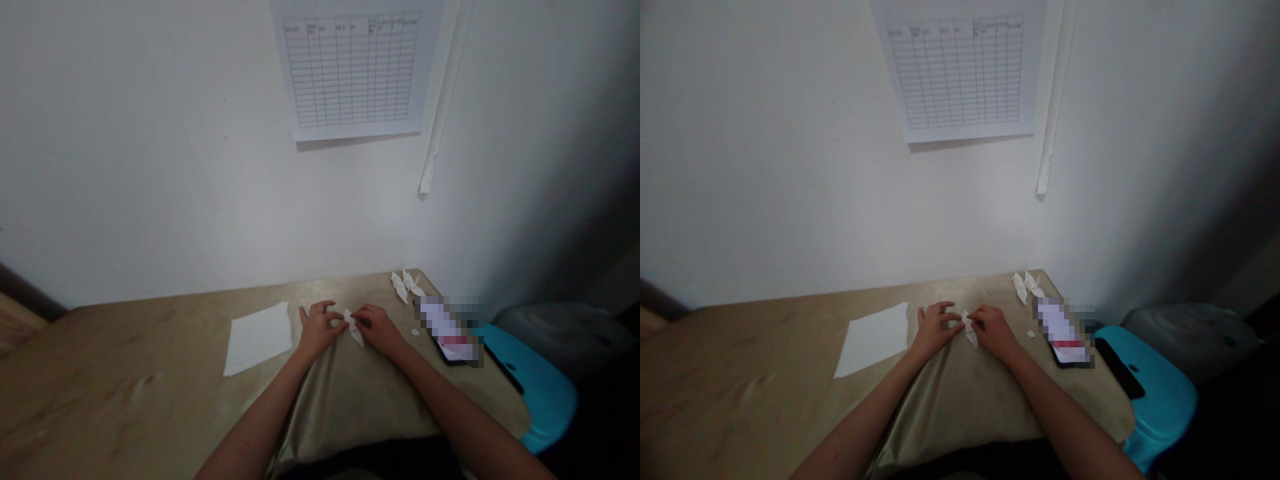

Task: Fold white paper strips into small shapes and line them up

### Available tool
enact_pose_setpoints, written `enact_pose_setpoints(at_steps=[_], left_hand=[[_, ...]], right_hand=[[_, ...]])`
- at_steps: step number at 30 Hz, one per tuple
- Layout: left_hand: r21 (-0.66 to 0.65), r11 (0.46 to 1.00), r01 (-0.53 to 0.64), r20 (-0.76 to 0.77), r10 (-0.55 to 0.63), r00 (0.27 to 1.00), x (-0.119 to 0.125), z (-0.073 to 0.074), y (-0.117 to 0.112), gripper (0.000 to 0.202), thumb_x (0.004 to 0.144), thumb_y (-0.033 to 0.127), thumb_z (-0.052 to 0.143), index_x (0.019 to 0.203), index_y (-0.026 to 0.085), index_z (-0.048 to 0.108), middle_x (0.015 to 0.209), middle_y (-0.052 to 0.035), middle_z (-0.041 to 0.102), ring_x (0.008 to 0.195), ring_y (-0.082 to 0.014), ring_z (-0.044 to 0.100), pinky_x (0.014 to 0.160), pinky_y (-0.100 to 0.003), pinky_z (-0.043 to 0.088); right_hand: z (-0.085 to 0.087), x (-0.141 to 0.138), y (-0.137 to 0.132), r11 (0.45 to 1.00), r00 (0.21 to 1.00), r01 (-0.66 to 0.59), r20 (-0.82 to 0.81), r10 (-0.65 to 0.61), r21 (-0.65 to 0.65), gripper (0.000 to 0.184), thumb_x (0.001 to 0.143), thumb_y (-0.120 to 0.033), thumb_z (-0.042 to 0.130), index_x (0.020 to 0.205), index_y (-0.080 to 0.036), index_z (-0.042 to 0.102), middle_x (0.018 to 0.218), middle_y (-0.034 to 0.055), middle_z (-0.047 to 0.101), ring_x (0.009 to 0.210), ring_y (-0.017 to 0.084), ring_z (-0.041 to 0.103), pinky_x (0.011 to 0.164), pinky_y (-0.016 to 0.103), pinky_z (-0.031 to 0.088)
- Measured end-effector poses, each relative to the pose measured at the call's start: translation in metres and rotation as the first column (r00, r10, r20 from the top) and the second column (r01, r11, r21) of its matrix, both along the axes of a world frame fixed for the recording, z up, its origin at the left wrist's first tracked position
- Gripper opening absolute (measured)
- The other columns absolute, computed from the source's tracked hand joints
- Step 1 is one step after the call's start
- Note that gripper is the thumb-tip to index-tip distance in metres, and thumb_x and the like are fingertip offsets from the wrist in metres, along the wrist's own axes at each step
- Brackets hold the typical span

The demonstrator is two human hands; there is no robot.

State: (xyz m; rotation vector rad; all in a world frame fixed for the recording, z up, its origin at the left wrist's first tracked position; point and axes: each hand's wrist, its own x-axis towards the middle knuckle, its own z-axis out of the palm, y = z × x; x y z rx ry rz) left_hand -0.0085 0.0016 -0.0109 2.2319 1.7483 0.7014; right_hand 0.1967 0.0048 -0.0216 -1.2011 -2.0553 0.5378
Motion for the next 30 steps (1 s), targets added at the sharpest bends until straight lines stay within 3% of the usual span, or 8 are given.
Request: enact_pose_setpoints(at_steps=[5, 12, 17, 23, 30], left_hand=[[-0.01, 1.0, -0.005, -0.024, 0.005, 1.0, 0.001, 0.0, -0.001, 0.024, 0.08, 0.05, 0.074, 0.102, 0.038, 0.076, 0.14, -0.0022, 0.056, 0.131, -0.0314, 0.046, 0.114, -0.074, 0.003], [-0.024, 1.0, -0.006, -0.051, 0.004, 0.999, 0.007, 0.004, -0.006, 0.028, 0.081, 0.047, 0.074, 0.107, 0.037, 0.074, 0.141, -0.0035, 0.055, 0.131, -0.0312, 0.047, 0.114, -0.074, 0.006], [-0.029, 1.0, -0.002, -0.039, 0.001, 0.999, 0.008, 0.001, -0.004, 0.029, 0.08, 0.053, 0.074, 0.105, 0.038, 0.076, 0.141, -0.0043, 0.055, 0.131, -0.0327, 0.047, 0.114, -0.075, 0.005], [-0.066, 0.998, -0.019, -0.021, 0.018, 1.0, 0.008, 0.0, -0.001, 0.037, 0.081, 0.048, 0.074, 0.117, 0.043, 0.071, 0.143, -0.0038, 0.053, 0.132, -0.0333, 0.046, 0.113, -0.076, 0.006], [-0.077, 0.997, -0.022, -0.013, 0.021, 1.0, 0.008, -0.002, 0.0, 0.035, 0.081, 0.046, 0.074, 0.115, 0.043, 0.072, 0.147, -0.0026, 0.051, 0.133, -0.0326, 0.045, 0.114, -0.075, 0.003]], right_hand=[[-0.004, -0.001, 0.003, 0.998, 0.998, 0.056, 0.043, -0.056, -0.012, 0.025, 0.083, -0.018, 0.066, 0.106, -0.026, 0.075, 0.102, 0.005, 0.071, 0.103, 0.022, 0.062, 0.098, 0.038, 0.042], [-0.009, -0.003, 0.004, 0.976, 0.962, 0.218, 0.164, -0.218, 0.021, 0.037, 0.079, -0.029, 0.076, 0.116, -0.025, 0.072, 0.12, 0.0109, 0.065, 0.118, 0.031, 0.049, 0.105, 0.046, 0.036], [-0.013, -0.002, 0.004, 0.977, 0.958, 0.209, 0.189, -0.213, 0.043, 0.036, 0.083, -0.033, 0.072, 0.119, -0.026, 0.07, 0.122, 0.0116, 0.062, 0.12, 0.03, 0.048, 0.106, 0.047, 0.035], [-0.016, 0.001, 0.007, 0.979, 0.962, 0.198, 0.181, -0.203, 0.044, 0.036, 0.082, -0.031, 0.073, 0.118, -0.027, 0.071, 0.121, 0.0111, 0.063, 0.118, 0.029, 0.05, 0.105, 0.046, 0.036], [-0.015, 0.001, 0.009, 0.977, 0.967, 0.212, 0.144, -0.211, 0.005, 0.038, 0.079, -0.024, 0.074, 0.117, -0.028, 0.072, 0.12, 0.0093, 0.065, 0.117, 0.029, 0.052, 0.104, 0.044, 0.036]])
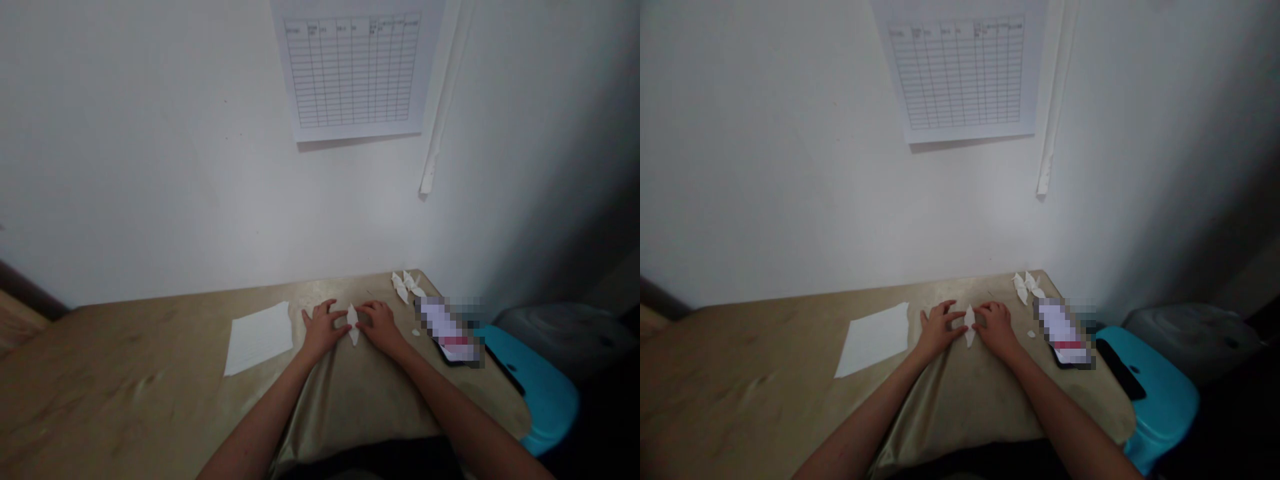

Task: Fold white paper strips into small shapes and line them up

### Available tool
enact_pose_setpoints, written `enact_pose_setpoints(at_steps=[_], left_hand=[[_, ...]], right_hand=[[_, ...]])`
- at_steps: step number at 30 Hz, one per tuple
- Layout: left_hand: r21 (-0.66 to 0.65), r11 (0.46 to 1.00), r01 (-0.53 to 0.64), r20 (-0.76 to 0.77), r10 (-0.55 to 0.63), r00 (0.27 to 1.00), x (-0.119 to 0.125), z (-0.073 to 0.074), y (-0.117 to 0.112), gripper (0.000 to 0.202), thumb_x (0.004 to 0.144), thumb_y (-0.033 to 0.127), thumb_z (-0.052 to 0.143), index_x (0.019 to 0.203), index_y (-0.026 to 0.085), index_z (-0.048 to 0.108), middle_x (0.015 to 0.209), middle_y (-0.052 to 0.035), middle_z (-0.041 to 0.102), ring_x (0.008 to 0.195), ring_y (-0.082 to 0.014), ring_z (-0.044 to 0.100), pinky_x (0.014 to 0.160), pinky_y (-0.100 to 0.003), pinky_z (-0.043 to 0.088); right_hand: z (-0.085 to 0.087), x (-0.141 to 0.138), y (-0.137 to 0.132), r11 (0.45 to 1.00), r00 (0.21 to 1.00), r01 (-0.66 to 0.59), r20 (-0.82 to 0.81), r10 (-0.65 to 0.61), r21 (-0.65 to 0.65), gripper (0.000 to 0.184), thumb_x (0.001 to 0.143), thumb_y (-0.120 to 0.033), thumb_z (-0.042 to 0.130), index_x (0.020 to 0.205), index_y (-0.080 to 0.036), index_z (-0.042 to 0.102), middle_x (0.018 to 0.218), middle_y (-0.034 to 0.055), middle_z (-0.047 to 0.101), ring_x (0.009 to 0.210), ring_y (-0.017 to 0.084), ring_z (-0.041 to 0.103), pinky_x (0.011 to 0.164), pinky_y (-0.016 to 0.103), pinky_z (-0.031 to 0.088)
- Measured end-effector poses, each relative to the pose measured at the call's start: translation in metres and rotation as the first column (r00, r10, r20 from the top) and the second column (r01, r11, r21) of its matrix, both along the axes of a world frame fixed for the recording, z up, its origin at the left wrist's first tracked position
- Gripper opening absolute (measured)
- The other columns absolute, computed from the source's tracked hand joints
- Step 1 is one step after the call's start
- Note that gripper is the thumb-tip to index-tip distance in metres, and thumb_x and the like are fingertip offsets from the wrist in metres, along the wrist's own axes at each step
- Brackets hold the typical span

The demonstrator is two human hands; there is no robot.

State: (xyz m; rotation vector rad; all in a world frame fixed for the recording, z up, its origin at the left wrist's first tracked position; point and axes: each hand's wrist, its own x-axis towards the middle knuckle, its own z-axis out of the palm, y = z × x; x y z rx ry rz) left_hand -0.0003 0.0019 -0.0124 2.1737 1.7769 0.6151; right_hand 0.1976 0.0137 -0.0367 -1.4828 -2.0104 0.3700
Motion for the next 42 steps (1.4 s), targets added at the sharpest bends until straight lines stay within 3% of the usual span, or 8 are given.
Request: enact_pose_setpoints(at_steps=[8, 18, 30, 34, 42], left_hand=[[-0.005, 1.0, 0.004, 0.014, -0.003, 1.0, -0.0005, 0.0003, 0.0006, 0.037, 0.081, 0.046, 0.074, 0.118, 0.044, 0.071, 0.149, -0.0021, 0.048, 0.131, -0.0327, 0.049, 0.114, -0.075, 0.004], [-0.01, 1.0, 0.003, -0.002, -0.003, 1.0, 0.0006, 0.0025, -0.0004, 0.04, 0.081, 0.045, 0.074, 0.12, 0.044, 0.069, 0.15, -0.0025, 0.047, 0.131, -0.0324, 0.048, 0.114, -0.074, 0.005], [0.025, 1.0, 0.017, 0.107, -0.019, 0.994, 0.0015, 0.0048, 0.0004, 0.022, 0.078, 0.036, 0.079, 0.099, 0.038, 0.076, 0.147, -0.0006, 0.051, 0.125, -0.029, 0.054, 0.112, -0.077, 0.005], [0.025, 0.999, 0.028, 0.127, -0.031, 0.991, 0.0013, 0.0052, 0.0008, 0.015, 0.078, 0.033, 0.079, 0.092, 0.036, 0.076, 0.147, 0.0012, 0.051, 0.125, -0.0287, 0.055, 0.111, -0.078, 0.005], [0.033, 0.999, 0.026, 0.159, -0.031, 0.987, 0.0007, 0.0025, 0.0028, 0.009, 0.078, 0.032, 0.079, 0.086, 0.034, 0.076, 0.146, 0.0028, 0.053, 0.123, -0.0282, 0.056, 0.112, -0.077, 0.004]], right_hand=[[0.001, -0.0006, 0.001, 0.999, 0.999, 0.036, -0.031, -0.037, -0.03, 0.033, 0.076, -0.024, 0.076, 0.109, -0.025, 0.072, 0.117, 0.0086, 0.068, 0.118, 0.029, 0.053, 0.102, 0.042, 0.037], [0.0067, -0.0026, -0.0029, 0.995, 0.997, 0.051, -0.053, -0.056, -0.081, 0.037, 0.078, -0.022, 0.073, 0.114, -0.025, 0.069, 0.121, 0.0058, 0.067, 0.121, 0.027, 0.052, 0.106, 0.041, 0.034], [0.0076, -0.0015, -0.0042, 0.997, 0.997, 0.045, -0.063, -0.049, -0.06, 0.036, 0.078, -0.02, 0.072, 0.113, -0.025, 0.068, 0.123, 0.0047, 0.068, 0.12, 0.027, 0.055, 0.105, 0.041, 0.036], [0.005, -0.0007, -0.0035, 0.999, 0.995, 0.029, -0.098, -0.032, -0.038, 0.044, 0.077, -0.019, 0.073, 0.119, -0.025, 0.067, 0.125, 0.0054, 0.068, 0.121, 0.027, 0.054, 0.107, 0.043, 0.036], [0.0058, 0.0017, -0.0004, 0.996, 0.986, -0.056, -0.155, 0.065, 0.062, 0.02, 0.076, -0.016, 0.073, 0.093, -0.025, 0.077, 0.118, 0.0038, 0.071, 0.115, 0.025, 0.056, 0.104, 0.043, 0.04]])
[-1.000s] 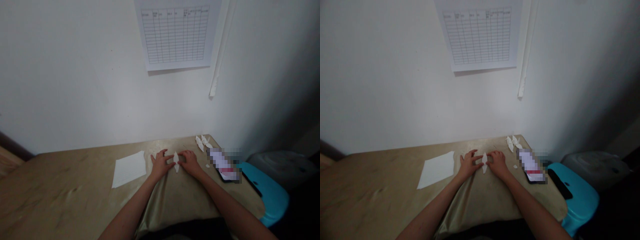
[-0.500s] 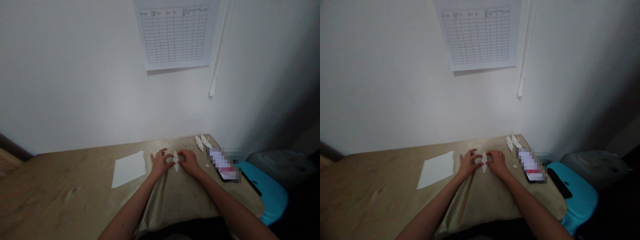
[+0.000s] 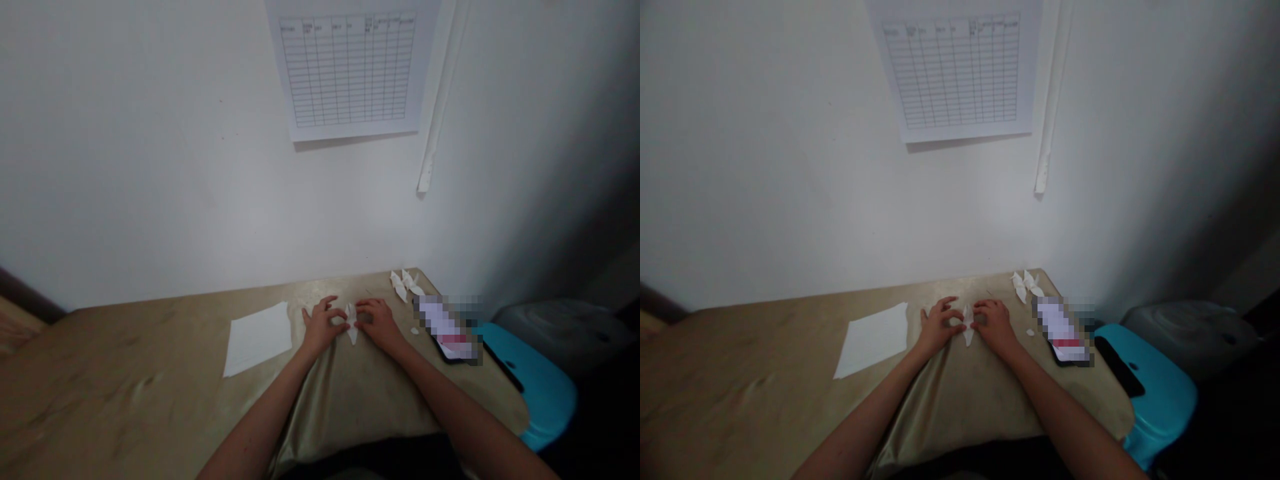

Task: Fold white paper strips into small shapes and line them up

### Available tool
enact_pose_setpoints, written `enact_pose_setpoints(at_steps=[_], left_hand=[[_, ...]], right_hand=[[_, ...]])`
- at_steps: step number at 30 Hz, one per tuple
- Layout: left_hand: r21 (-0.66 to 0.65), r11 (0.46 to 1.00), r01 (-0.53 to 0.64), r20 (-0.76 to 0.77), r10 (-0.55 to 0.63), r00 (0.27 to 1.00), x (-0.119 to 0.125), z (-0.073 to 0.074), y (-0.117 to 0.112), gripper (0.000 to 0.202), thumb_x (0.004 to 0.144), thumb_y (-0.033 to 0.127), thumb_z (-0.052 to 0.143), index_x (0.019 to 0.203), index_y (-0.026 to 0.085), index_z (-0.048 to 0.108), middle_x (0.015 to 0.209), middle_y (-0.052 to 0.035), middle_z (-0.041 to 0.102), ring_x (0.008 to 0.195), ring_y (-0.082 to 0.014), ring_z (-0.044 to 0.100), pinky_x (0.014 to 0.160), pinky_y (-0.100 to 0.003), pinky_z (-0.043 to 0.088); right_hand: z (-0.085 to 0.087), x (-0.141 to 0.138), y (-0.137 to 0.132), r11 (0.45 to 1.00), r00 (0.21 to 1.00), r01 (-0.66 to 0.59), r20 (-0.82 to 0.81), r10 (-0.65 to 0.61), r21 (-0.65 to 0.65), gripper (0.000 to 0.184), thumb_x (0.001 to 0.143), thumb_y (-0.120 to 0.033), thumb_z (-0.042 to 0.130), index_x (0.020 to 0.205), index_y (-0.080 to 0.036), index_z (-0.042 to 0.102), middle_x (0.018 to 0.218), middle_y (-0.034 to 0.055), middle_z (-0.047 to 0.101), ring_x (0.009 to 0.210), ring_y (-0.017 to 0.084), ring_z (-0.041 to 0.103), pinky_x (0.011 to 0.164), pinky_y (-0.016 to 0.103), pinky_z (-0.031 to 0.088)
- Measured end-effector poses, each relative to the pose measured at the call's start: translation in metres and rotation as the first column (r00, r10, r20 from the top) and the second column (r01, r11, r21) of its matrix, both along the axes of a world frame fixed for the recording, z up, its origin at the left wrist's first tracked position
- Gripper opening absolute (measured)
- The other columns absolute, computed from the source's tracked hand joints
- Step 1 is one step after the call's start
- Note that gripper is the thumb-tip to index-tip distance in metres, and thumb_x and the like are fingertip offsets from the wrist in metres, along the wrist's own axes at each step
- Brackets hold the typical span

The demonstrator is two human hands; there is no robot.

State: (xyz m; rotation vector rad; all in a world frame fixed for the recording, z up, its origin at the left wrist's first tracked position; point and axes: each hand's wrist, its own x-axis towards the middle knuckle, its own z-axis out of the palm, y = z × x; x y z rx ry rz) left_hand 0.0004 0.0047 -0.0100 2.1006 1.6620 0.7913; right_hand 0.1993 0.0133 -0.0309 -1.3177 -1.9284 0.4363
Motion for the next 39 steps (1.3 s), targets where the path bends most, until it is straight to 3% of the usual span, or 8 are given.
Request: enact_pose_setpoints(at_steps=[8, 14, 24, 30, 35, 39], left_hand=[[0.0, 1.0, 0.0, -0.041, 0.0, 0.999, -0.002, -0.001, 0.001, 0.006, 0.079, 0.032, 0.078, 0.083, 0.036, 0.078, 0.145, 0.0034, 0.054, 0.125, -0.0283, 0.055, 0.113, -0.075, 0.007], [0.043, 0.999, 0.033, -0.095, -0.029, 0.995, -0.002, 0.001, -0.001, 0.011, 0.08, 0.035, 0.078, 0.091, 0.038, 0.078, 0.145, 0.0007, 0.053, 0.128, -0.0283, 0.052, 0.114, -0.074, 0.007], [0.098, 0.991, 0.092, -0.144, -0.077, 0.987, -0.003, 0.006, -0.002, 0.007, 0.08, 0.031, 0.079, 0.086, 0.035, 0.078, 0.144, -0.0011, 0.054, 0.132, -0.0292, 0.048, 0.115, -0.074, 0.001], [0.089, 0.991, 0.1, -0.143, -0.087, 0.986, -0.002, 0.007, -0.003, 0.005, 0.084, 0.031, 0.075, 0.087, 0.034, 0.078, 0.143, -0.0013, 0.055, 0.132, -0.0287, 0.047, 0.115, -0.074, 0.003], [0.094, 0.99, 0.103, -0.146, -0.089, 0.985, -0.002, 0.006, -0.003, 0.004, 0.084, 0.032, 0.074, 0.087, 0.032, 0.077, 0.143, -0.0019, 0.056, 0.132, -0.028, 0.047, 0.116, -0.073, 0.003], [0.101, 0.989, 0.109, -0.155, -0.092, 0.984, -0.002, 0.004, -0.002, 0.003, 0.083, 0.03, 0.075, 0.085, 0.032, 0.077, 0.142, -0.0017, 0.057, 0.133, -0.0285, 0.045, 0.115, -0.073, 0.002]], right_hand=[[0.003, 0.001, 0.0, 0.987, 0.991, -0.133, 0.023, 0.131, 0.091, 0.012, 0.079, -0.012, 0.07, 0.076, -0.023, 0.074, 0.108, 0.0036, 0.075, 0.11, 0.024, 0.059, 0.102, 0.044, 0.042], [0.006, 0.001, -0.004, 0.981, 0.982, -0.16, 0.12, 0.146, 0.111, 0.018, 0.083, -0.012, 0.065, 0.095, -0.021, 0.075, 0.103, 0.0085, 0.074, 0.115, 0.025, 0.059, 0.103, 0.043, 0.044], [0.008, -0.005, -0.008, 0.975, 0.918, -0.18, 0.379, 0.118, 0.131, 0.024, 0.091, -0.011, 0.054, 0.103, -0.019, 0.073, 0.11, 0.0109, 0.072, 0.127, 0.025, 0.054, 0.119, 0.05, 0.028], [0.012, -0.002, -0.01, 0.997, 0.971, -0.079, 0.228, 0.073, 0.017, 0.022, 0.088, -0.016, 0.062, 0.105, -0.024, 0.073, 0.118, 0.0084, 0.072, 0.126, 0.024, 0.056, 0.117, 0.053, 0.028], [0.008, 0.0, -0.006, 0.997, 0.984, -0.05, 0.166, 0.059, -0.054, 0.02, 0.085, -0.021, 0.069, 0.101, -0.031, 0.076, 0.113, 0.0039, 0.075, 0.124, 0.027, 0.058, 0.114, 0.056, 0.028], [0.007, 0.0, -0.003, 0.997, 0.989, -0.041, 0.138, 0.049, -0.065, 0.017, 0.084, -0.02, 0.069, 0.097, -0.029, 0.077, 0.111, 0.0043, 0.076, 0.123, 0.027, 0.059, 0.113, 0.055, 0.028]])
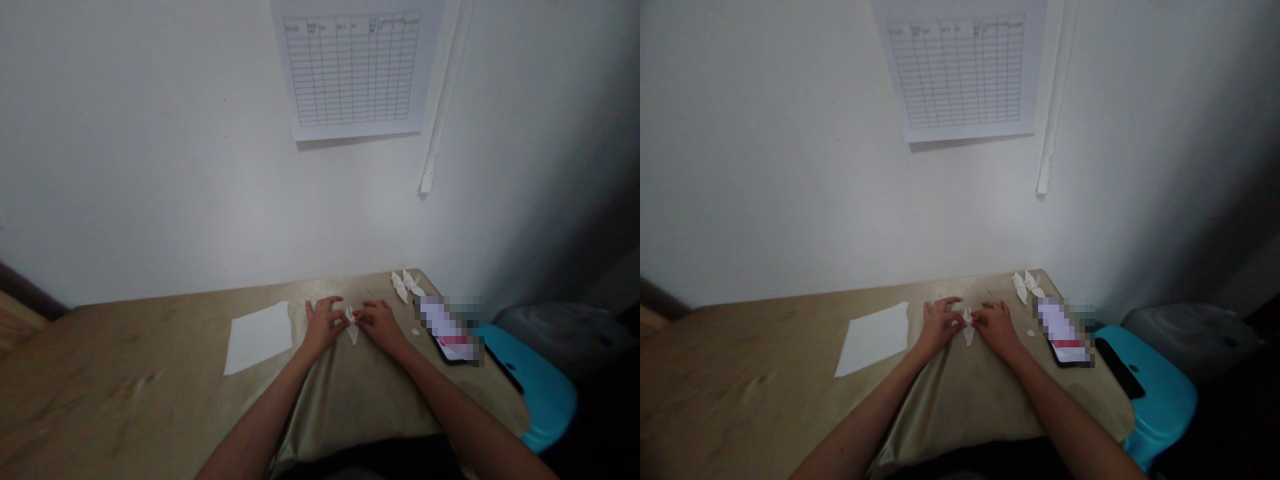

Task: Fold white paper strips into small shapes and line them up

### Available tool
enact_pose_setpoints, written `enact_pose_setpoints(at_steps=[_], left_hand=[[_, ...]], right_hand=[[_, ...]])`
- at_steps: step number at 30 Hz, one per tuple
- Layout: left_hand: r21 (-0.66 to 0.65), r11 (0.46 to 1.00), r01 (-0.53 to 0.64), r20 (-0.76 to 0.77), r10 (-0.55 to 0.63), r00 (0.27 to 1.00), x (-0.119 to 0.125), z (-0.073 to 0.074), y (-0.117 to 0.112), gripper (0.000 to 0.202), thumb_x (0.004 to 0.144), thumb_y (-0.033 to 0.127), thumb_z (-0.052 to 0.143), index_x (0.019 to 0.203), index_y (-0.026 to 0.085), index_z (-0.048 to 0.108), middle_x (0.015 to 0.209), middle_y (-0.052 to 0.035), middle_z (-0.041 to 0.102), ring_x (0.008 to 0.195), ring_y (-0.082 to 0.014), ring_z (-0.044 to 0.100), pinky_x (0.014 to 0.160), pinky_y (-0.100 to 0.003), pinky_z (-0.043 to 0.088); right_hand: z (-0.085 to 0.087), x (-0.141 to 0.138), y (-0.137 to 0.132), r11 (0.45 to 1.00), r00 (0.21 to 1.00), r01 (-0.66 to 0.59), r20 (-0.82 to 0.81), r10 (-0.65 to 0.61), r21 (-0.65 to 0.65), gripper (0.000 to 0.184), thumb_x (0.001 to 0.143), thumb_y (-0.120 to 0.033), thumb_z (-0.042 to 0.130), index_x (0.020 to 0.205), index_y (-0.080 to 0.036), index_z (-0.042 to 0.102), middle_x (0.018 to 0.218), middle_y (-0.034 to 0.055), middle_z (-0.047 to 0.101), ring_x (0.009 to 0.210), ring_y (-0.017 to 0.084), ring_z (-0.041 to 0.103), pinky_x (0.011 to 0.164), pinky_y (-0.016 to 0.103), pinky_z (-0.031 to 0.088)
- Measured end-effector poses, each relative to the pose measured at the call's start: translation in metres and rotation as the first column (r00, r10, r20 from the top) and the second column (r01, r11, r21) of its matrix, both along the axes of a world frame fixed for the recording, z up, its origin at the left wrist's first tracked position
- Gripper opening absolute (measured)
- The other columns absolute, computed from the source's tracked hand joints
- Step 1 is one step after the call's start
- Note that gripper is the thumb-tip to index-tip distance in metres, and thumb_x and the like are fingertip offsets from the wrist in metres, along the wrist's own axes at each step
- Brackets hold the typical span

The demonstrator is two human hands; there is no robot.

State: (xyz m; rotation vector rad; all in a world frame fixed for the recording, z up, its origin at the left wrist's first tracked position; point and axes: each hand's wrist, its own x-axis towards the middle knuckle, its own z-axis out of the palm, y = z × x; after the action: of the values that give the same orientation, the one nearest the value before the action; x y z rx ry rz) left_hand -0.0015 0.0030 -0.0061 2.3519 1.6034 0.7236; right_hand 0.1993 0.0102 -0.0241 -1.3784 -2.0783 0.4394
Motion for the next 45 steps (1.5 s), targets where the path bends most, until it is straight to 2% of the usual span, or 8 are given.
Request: enact_pose_setpoints(at_steps=[3, 8, 16, 20, 25, 28, 32, 45], left_hand=[[0.011, 1.0, -0.002, 0.008, 0.002, 1.0, 0.0, -0.001, 0.0, 0.004, 0.083, 0.029, 0.076, 0.086, 0.032, 0.076, 0.142, -0.0015, 0.057, 0.134, -0.0283, 0.045, 0.116, -0.073, 0.002], [-0.007, 1.0, -0.019, 0.008, 0.019, 1.0, 0.001, 0.001, -0.002, 0.004, 0.084, 0.031, 0.074, 0.088, 0.031, 0.075, 0.14, -0.0017, 0.057, 0.133, -0.0276, 0.046, 0.115, -0.073, 0.002], [0.022, 1.0, -0.016, -0.013, 0.016, 1.0, 0.001, 0.001, -0.001, 0.006, 0.083, 0.029, 0.076, 0.087, 0.032, 0.077, 0.14, -0.0016, 0.058, 0.133, -0.0286, 0.046, 0.115, -0.074, 0.002], [0.073, 0.997, 0.027, -0.071, -0.022, 0.997, -0.001, 0.006, -0.001, 0.008, 0.08, 0.028, 0.078, 0.085, 0.035, 0.078, 0.142, 0.001, 0.058, 0.133, -0.0294, 0.046, 0.115, -0.075, -0.004], [0.105, 0.99, 0.089, -0.121, -0.077, 0.99, -0.003, 0.013, -0.005, 0.011, 0.082, 0.03, 0.076, 0.09, 0.037, 0.079, 0.144, 0.0012, 0.057, 0.135, -0.0299, 0.045, 0.116, -0.072, -0.011], [0.118, 0.988, 0.101, -0.131, -0.085, 0.988, -0.003, 0.014, -0.006, 0.013, 0.082, 0.03, 0.076, 0.093, 0.037, 0.079, 0.145, 0.0001, 0.056, 0.135, -0.0295, 0.045, 0.117, -0.071, -0.011], [0.122, 0.987, 0.109, -0.143, -0.091, 0.986, -0.004, 0.011, -0.005, 0.01, 0.08, 0.029, 0.078, 0.087, 0.036, 0.079, 0.144, 0.0006, 0.057, 0.135, -0.0296, 0.045, 0.117, -0.071, -0.013], [0.056, 0.994, 0.089, -0.103, -0.083, 0.991, -0.002, 0.012, -0.003, 0.012, 0.075, 0.027, 0.082, 0.082, 0.036, 0.079, 0.144, 0.0032, 0.057, 0.135, -0.0303, 0.042, 0.115, -0.074, -0.01]], right_hand=[[0.003, 0.0, -0.002, 1.0, 1.0, 0.002, 0.017, -0.002, 0.005, 0.017, 0.086, -0.02, 0.066, 0.098, -0.028, 0.077, 0.113, 0.0055, 0.075, 0.124, 0.027, 0.058, 0.115, 0.059, 0.022], [0.008, 0.0, -0.007, 0.995, 0.994, -0.036, 0.111, 0.025, 0.097, 0.021, 0.088, -0.02, 0.063, 0.104, -0.027, 0.075, 0.116, 0.0091, 0.073, 0.127, 0.026, 0.056, 0.118, 0.062, 0.012], [0.009, -0.001, -0.009, 0.982, 0.977, -0.125, 0.191, 0.097, 0.144, 0.019, 0.089, -0.018, 0.059, 0.099, -0.026, 0.073, 0.109, 0.0054, 0.076, 0.128, 0.024, 0.056, 0.121, 0.062, 0.006], [0.012, 0.001, -0.015, 0.979, 0.967, -0.153, 0.222, 0.121, 0.132, 0.021, 0.092, -0.023, 0.058, 0.107, -0.026, 0.072, 0.113, 0.006, 0.075, 0.131, 0.026, 0.054, 0.12, 0.065, 0.006], [0.012, 0.0, -0.015, 0.978, 0.957, -0.161, 0.263, 0.121, 0.136, 0.023, 0.092, -0.021, 0.056, 0.109, -0.027, 0.073, 0.116, 0.0068, 0.074, 0.131, 0.029, 0.053, 0.118, 0.069, 0.007], [0.01, -0.002, -0.014, 0.971, 0.953, -0.177, 0.275, 0.128, 0.162, 0.025, 0.093, -0.02, 0.056, 0.111, -0.026, 0.072, 0.115, 0.0072, 0.075, 0.13, 0.029, 0.055, 0.119, 0.068, 0.008], [0.008, -0.003, -0.013, 0.962, 0.943, -0.201, 0.304, 0.139, 0.186, 0.027, 0.094, -0.018, 0.054, 0.115, -0.023, 0.07, 0.113, 0.0081, 0.075, 0.131, 0.029, 0.055, 0.12, 0.067, 0.009], [0.002, -0.002, -0.011, 0.955, 0.922, -0.234, 0.353, 0.159, 0.181, 0.022, 0.095, -0.017, 0.055, 0.107, -0.026, 0.072, 0.124, 0.0061, 0.071, 0.133, 0.03, 0.053, 0.12, 0.069, 0.008]])
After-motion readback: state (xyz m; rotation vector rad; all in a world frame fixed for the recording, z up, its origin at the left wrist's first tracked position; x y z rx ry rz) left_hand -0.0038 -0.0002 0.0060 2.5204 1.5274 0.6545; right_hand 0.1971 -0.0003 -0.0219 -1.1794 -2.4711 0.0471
